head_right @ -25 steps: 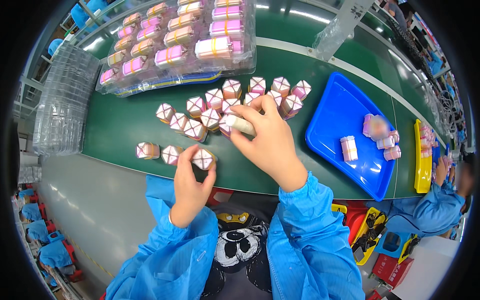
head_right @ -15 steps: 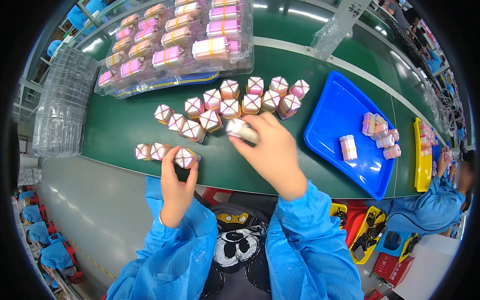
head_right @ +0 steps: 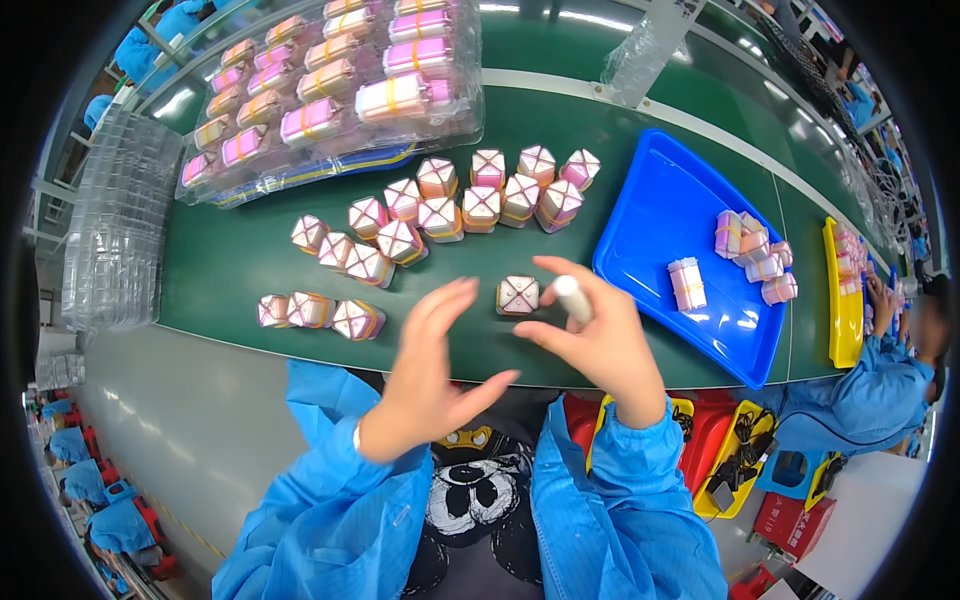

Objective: Marking small components with a pen and packaging them into plastic trays at an industrial assembly line.

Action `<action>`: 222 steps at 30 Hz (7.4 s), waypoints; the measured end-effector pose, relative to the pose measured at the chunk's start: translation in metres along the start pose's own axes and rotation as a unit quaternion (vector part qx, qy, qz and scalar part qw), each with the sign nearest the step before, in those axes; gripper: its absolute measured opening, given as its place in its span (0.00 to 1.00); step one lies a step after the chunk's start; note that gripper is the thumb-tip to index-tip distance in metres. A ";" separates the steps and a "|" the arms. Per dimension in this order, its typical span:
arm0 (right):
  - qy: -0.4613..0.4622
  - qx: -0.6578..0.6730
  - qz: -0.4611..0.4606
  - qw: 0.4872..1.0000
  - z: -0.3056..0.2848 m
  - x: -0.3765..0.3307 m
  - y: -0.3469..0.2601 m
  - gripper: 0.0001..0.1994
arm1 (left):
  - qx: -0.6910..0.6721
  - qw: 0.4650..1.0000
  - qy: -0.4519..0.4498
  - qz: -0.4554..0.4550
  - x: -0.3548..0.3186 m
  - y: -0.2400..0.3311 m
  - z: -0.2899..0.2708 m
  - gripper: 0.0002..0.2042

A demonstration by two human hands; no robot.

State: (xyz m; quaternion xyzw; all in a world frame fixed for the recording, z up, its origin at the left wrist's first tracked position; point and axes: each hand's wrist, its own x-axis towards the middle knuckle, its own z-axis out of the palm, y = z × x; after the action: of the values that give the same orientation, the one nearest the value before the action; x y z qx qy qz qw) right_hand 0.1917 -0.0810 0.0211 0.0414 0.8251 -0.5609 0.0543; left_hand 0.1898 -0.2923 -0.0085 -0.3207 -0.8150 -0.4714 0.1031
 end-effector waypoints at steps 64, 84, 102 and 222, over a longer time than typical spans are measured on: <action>-0.129 0.047 0.041 0.990 -0.007 0.018 -0.017 0.14 | -0.171 0.974 0.021 -0.150 0.014 -0.026 0.006 0.24; 0.139 -0.124 -0.219 0.958 -0.033 -0.010 -0.024 0.16 | 0.248 0.962 0.104 0.051 0.112 -0.032 0.055 0.20; -0.038 0.333 -0.261 0.905 0.028 0.017 -0.021 0.16 | -0.098 0.987 -0.079 -0.095 0.006 -0.030 0.014 0.19; 0.030 0.415 -0.301 0.858 0.048 0.017 -0.017 0.08 | -0.119 0.990 -0.048 -0.064 -0.003 -0.041 0.018 0.28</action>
State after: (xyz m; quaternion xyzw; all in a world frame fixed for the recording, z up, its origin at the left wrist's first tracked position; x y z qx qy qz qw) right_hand 0.1747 -0.1318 0.0168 -0.1739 0.4894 -0.8386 -0.1644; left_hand 0.1695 -0.2931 -0.0483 -0.2998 -0.7763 -0.5545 -0.0055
